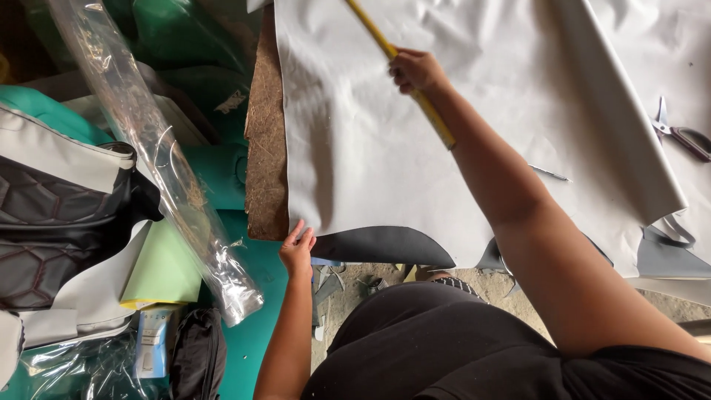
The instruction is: Marking lines and patterns on fabric using a ruler and pen
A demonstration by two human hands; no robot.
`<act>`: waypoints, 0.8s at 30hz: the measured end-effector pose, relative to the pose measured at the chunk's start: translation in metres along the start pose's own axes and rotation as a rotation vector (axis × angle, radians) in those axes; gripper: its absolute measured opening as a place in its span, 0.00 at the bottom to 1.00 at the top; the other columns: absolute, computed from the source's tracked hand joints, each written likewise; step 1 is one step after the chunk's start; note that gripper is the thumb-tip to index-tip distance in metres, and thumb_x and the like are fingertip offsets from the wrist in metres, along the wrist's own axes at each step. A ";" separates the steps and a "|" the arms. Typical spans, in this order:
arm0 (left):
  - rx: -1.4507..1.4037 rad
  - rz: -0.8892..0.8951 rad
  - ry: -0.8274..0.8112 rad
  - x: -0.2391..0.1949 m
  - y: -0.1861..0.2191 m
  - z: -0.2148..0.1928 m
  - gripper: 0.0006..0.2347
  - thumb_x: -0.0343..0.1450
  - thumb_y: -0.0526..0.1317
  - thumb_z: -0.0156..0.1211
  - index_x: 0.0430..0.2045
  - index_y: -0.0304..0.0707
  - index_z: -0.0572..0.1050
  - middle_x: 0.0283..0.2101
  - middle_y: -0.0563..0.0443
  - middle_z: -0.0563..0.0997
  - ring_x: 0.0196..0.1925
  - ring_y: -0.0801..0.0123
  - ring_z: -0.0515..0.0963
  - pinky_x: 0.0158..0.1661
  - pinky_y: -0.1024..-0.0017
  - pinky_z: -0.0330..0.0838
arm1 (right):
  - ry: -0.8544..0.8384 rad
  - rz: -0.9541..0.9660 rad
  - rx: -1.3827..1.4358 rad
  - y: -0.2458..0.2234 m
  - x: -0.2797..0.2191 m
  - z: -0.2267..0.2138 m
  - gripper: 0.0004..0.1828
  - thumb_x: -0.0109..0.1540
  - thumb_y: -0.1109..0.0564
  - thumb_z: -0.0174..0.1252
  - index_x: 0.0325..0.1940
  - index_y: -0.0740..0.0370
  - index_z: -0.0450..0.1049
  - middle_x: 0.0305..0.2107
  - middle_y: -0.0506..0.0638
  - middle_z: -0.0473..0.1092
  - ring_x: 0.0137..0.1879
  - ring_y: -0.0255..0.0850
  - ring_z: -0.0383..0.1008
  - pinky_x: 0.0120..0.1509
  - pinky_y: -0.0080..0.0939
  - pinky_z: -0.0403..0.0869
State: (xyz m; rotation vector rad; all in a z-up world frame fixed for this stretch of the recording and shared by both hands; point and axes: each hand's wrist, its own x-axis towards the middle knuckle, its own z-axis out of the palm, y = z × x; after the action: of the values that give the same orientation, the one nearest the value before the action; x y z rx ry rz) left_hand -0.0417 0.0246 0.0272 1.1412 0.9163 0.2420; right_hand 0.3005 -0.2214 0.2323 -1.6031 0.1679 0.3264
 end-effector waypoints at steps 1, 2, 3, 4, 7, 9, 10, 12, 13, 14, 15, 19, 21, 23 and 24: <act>0.002 0.001 -0.001 -0.001 0.001 0.000 0.16 0.67 0.31 0.70 0.50 0.35 0.81 0.40 0.45 0.84 0.43 0.69 0.83 0.49 0.72 0.84 | 0.001 0.000 0.002 -0.001 0.000 -0.008 0.29 0.55 0.60 0.56 0.62 0.56 0.78 0.22 0.48 0.69 0.21 0.32 0.62 0.20 0.28 0.59; -0.001 0.004 0.001 -0.002 0.002 0.000 0.16 0.67 0.31 0.69 0.50 0.35 0.81 0.41 0.45 0.84 0.43 0.68 0.83 0.49 0.72 0.84 | 0.075 -0.007 0.096 -0.002 0.000 -0.016 0.21 0.55 0.63 0.52 0.51 0.57 0.79 0.20 0.47 0.63 0.20 0.31 0.57 0.20 0.28 0.55; -0.004 0.006 -0.001 -0.002 0.002 0.002 0.16 0.67 0.31 0.69 0.50 0.34 0.81 0.42 0.45 0.84 0.44 0.68 0.83 0.49 0.71 0.84 | 0.153 -0.015 0.189 -0.004 0.000 -0.026 0.17 0.54 0.66 0.47 0.40 0.58 0.79 0.18 0.47 0.58 0.19 0.31 0.53 0.20 0.28 0.51; -0.003 0.005 -0.006 -0.003 0.002 0.000 0.16 0.67 0.31 0.69 0.50 0.34 0.81 0.42 0.45 0.84 0.44 0.68 0.83 0.49 0.71 0.84 | 0.158 -0.016 0.189 -0.004 -0.010 -0.025 0.17 0.54 0.66 0.47 0.40 0.58 0.79 0.18 0.47 0.58 0.19 0.31 0.53 0.20 0.28 0.51; 0.009 0.006 -0.001 -0.002 0.004 0.002 0.17 0.67 0.31 0.69 0.51 0.35 0.80 0.46 0.43 0.84 0.46 0.67 0.84 0.49 0.72 0.84 | 0.145 -0.039 -0.066 -0.011 -0.049 -0.023 0.24 0.52 0.60 0.50 0.49 0.55 0.83 0.19 0.46 0.65 0.21 0.31 0.61 0.21 0.29 0.60; 0.032 -0.009 0.007 0.000 0.008 0.003 0.16 0.67 0.30 0.69 0.51 0.35 0.80 0.42 0.46 0.84 0.42 0.70 0.83 0.47 0.74 0.85 | 0.009 0.021 -0.091 -0.023 -0.092 -0.018 0.34 0.56 0.64 0.50 0.67 0.54 0.75 0.20 0.44 0.61 0.24 0.31 0.57 0.25 0.27 0.57; 0.038 -0.010 0.004 0.009 0.000 -0.003 0.16 0.67 0.30 0.69 0.51 0.35 0.80 0.42 0.46 0.84 0.42 0.70 0.83 0.47 0.74 0.85 | 0.012 0.024 -0.087 -0.007 -0.091 -0.029 0.34 0.56 0.64 0.50 0.67 0.54 0.75 0.20 0.44 0.61 0.24 0.31 0.57 0.25 0.27 0.57; 0.094 0.090 0.016 0.030 -0.012 -0.008 0.16 0.66 0.29 0.69 0.48 0.35 0.81 0.50 0.40 0.83 0.43 0.66 0.83 0.45 0.71 0.86 | -0.029 0.000 -0.138 0.021 -0.087 -0.053 0.32 0.58 0.60 0.55 0.68 0.43 0.74 0.20 0.40 0.59 0.21 0.28 0.53 0.23 0.26 0.54; 0.101 0.087 0.011 0.036 -0.005 -0.011 0.16 0.66 0.29 0.69 0.48 0.35 0.81 0.50 0.40 0.83 0.43 0.66 0.83 0.45 0.71 0.86 | -0.023 0.006 -0.134 0.045 -0.074 -0.082 0.32 0.58 0.60 0.55 0.68 0.43 0.74 0.20 0.40 0.59 0.21 0.28 0.53 0.23 0.26 0.54; 0.089 0.091 0.052 0.041 0.001 -0.013 0.15 0.66 0.29 0.69 0.48 0.35 0.81 0.49 0.41 0.84 0.43 0.66 0.84 0.46 0.73 0.85 | 0.032 -0.126 -0.395 0.070 -0.061 -0.111 0.32 0.59 0.58 0.55 0.69 0.40 0.72 0.27 0.42 0.66 0.22 0.31 0.59 0.24 0.31 0.62; 0.077 0.093 0.092 0.046 0.005 -0.015 0.15 0.66 0.29 0.69 0.47 0.34 0.81 0.47 0.43 0.84 0.43 0.66 0.85 0.47 0.74 0.85 | 0.087 -0.254 -0.658 0.095 -0.049 -0.141 0.33 0.60 0.57 0.54 0.70 0.37 0.71 0.34 0.44 0.73 0.22 0.34 0.65 0.26 0.36 0.70; 0.058 0.125 0.122 0.076 0.012 -0.019 0.17 0.65 0.28 0.69 0.49 0.36 0.81 0.47 0.44 0.85 0.43 0.67 0.85 0.47 0.75 0.85 | 0.195 -0.297 -0.857 0.127 -0.084 -0.253 0.34 0.59 0.60 0.53 0.71 0.40 0.72 0.40 0.54 0.73 0.33 0.44 0.69 0.41 0.46 0.70; 0.050 0.196 0.078 0.090 0.010 -0.022 0.18 0.69 0.27 0.69 0.53 0.43 0.80 0.60 0.28 0.73 0.56 0.46 0.80 0.54 0.52 0.78 | 0.161 -0.552 -1.074 0.126 -0.129 -0.292 0.34 0.60 0.65 0.59 0.73 0.56 0.72 0.38 0.71 0.75 0.45 0.75 0.74 0.52 0.73 0.70; 0.029 0.213 0.101 0.109 0.010 -0.023 0.18 0.69 0.26 0.68 0.52 0.43 0.80 0.61 0.26 0.71 0.57 0.43 0.79 0.55 0.50 0.79 | 0.156 -0.620 -1.143 0.147 -0.144 -0.323 0.36 0.60 0.62 0.61 0.75 0.51 0.70 0.37 0.65 0.75 0.42 0.70 0.76 0.50 0.69 0.73; 0.003 0.234 0.126 0.118 0.010 -0.022 0.18 0.68 0.26 0.67 0.52 0.42 0.80 0.63 0.24 0.69 0.58 0.40 0.77 0.55 0.49 0.79 | 0.151 -0.695 -1.213 0.157 -0.152 -0.340 0.38 0.60 0.58 0.63 0.76 0.46 0.68 0.37 0.59 0.76 0.39 0.64 0.78 0.49 0.66 0.75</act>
State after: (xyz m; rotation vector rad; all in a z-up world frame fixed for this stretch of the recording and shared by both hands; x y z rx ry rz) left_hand 0.0191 0.1136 -0.0258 1.2472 0.8935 0.5081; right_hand 0.1452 -0.5831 0.1406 -2.7354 -0.5854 -0.3265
